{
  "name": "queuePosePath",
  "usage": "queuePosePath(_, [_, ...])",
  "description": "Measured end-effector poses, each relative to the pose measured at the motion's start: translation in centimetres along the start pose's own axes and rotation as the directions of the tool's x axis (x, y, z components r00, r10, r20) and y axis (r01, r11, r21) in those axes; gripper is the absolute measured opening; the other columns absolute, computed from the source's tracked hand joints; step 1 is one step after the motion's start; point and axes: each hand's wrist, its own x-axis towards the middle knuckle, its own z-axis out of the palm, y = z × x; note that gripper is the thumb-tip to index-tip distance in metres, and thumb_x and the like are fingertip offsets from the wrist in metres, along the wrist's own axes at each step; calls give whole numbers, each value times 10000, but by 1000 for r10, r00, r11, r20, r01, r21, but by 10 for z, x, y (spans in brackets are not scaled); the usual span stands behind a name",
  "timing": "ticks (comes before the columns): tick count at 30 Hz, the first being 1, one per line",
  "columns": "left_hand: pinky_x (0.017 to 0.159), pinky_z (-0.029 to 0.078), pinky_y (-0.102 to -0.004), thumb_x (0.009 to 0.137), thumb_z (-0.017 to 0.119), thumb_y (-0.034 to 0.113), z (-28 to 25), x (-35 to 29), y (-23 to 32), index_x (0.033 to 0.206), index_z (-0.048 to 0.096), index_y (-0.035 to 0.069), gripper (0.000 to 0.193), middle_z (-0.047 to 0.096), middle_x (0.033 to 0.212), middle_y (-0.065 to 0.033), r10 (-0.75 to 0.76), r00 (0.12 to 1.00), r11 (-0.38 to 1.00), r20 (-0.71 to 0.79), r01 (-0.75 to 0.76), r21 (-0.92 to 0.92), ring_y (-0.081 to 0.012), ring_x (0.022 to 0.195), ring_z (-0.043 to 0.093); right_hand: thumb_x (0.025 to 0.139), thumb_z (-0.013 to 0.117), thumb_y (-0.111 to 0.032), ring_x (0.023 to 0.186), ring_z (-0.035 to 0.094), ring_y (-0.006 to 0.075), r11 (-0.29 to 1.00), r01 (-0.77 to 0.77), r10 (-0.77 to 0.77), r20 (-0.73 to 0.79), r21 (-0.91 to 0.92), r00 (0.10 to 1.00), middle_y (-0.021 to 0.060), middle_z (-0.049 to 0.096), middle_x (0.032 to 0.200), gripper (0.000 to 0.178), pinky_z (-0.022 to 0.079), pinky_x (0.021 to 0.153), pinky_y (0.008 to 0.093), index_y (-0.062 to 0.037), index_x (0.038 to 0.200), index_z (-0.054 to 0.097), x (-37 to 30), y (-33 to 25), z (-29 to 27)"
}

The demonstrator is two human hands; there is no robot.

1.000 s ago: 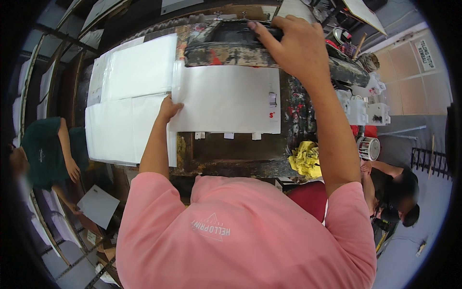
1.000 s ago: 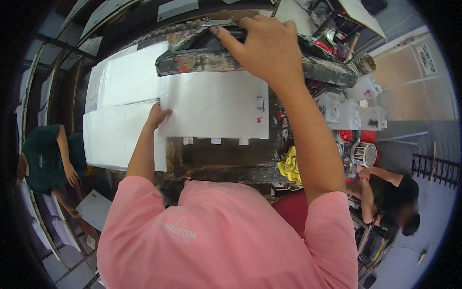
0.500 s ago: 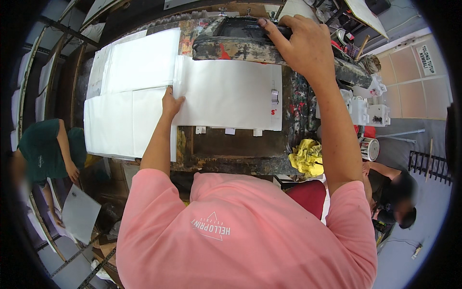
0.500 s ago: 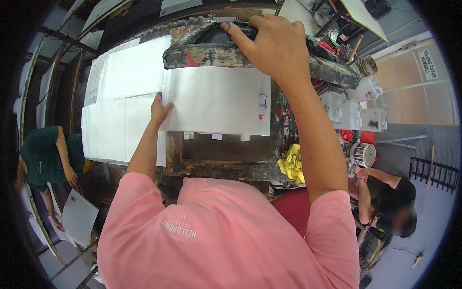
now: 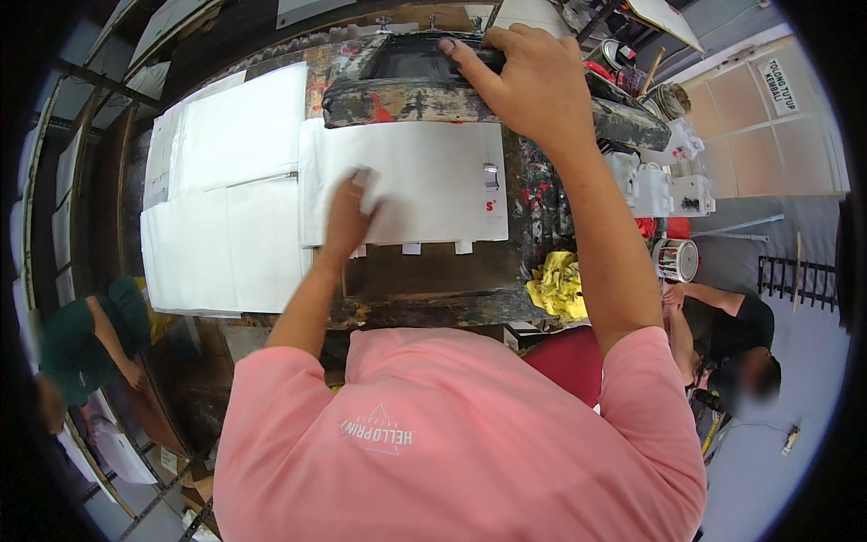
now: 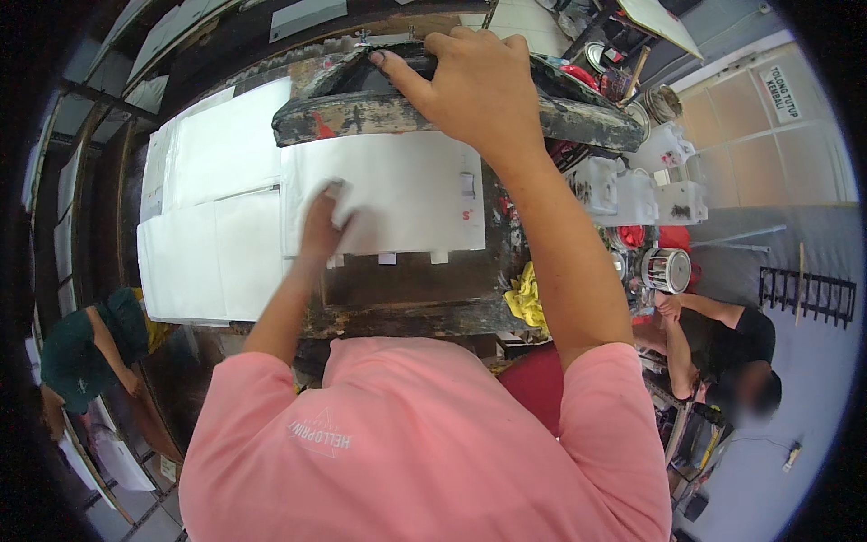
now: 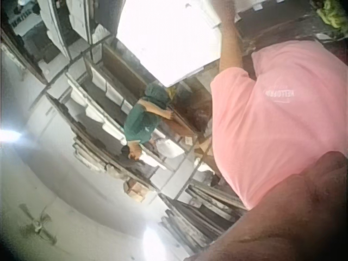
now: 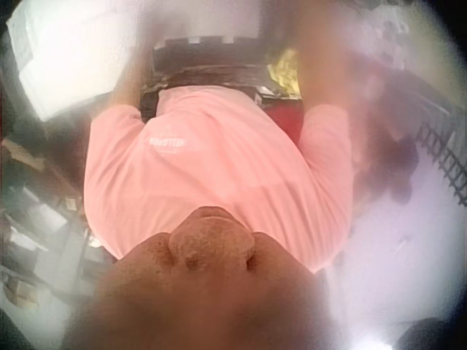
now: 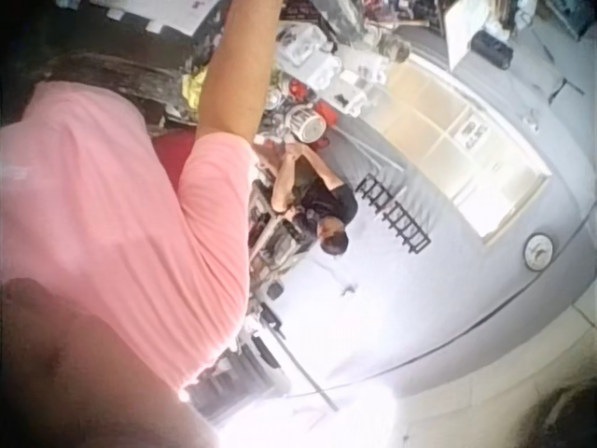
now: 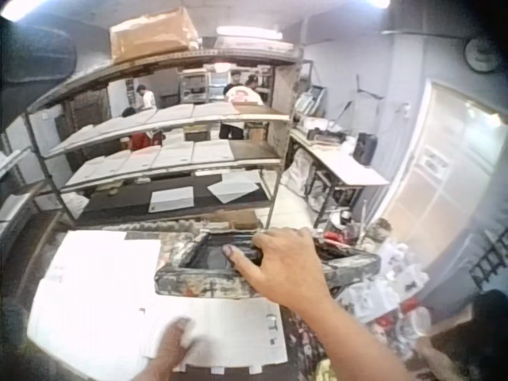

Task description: The person performs screen printing by placing white paper under a screen, applying ink with a squeegee, and pulling it across to transfer the design. A coworker removes the printed sheets and stacks them nearby.

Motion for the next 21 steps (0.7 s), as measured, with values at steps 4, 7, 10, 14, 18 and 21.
queuePosePath(4, [1289, 75, -728, 1046, 626, 451, 49, -20, 98, 1590, 529, 163, 623, 363, 1721, -189, 239, 900, 915, 366, -335, 226, -421, 1630, 238, 962, 643, -665, 874, 710, 314, 1000, -14, 14, -14, -3, 1000, 139, 769, 914, 659, 429, 852, 469, -33, 984, 828, 2, 6, 4])
queuePosePath(7, [1259, 41, -775, 1087, 541, 482, 78, -30, 99, 1628, 489, 195, 614, 305, 1754, -187, 172, 916, 924, 363, -278, 261, -444, 1649, 165, 957, 649, -664, 879, 712, 312, 1000, -6, 6, 6, 2, 1000, 142, 766, 904, 658, 432, 844, 475, -31, 969, 828, 4, 4, 3])
queuePosePath(10, [1244, 40, -796, 1102, 505, 476, 87, -36, 95, 1638, 477, 218, 595, 300, 1756, -193, 171, 909, 935, 380, -271, 228, -465, 1640, 176, 958, 648, -662, 888, 712, 309, 1000, -28, 28, 40, 3, 999, 148, 764, 904, 665, 432, 867, 475, -20, 961, 824, 3, 2, -2])
queuePosePath(14, [1245, 49, -792, 1110, 499, 474, 89, -38, 95, 1639, 476, 221, 587, 294, 1758, -199, 175, 910, 936, 375, -272, 224, -465, 1640, 179, 961, 641, -664, 902, 709, 308, 999, -54, 54, 58, 5, 997, 151, 764, 912, 675, 429, 891, 471, -14, 960, 823, 2, 1, -5])
queuePosePath(18, [1246, 54, -788, 1109, 503, 479, 86, -39, 99, 1641, 472, 207, 597, 295, 1754, -209, 167, 909, 940, 382, -264, 217, -466, 1639, 181, 964, 637, -662, 915, 707, 309, 999, -32, 31, 12, 15, 999, 151, 771, 923, 675, 427, 893, 475, -13, 955, 824, 0, 3, 0])
queuePosePath(21, [1281, 82, -726, 1073, 550, 539, 72, -31, 108, 1650, 440, 140, 710, 309, 1742, -227, 126, 942, 975, 312, -176, 137, -466, 1629, 213, 966, 628, -674, 895, 692, 316, 999, -31, 32, 66, -20, 997, 143, 756, 911, 675, 425, 898, 490, -27, 953, 818, 1, 2, -4])
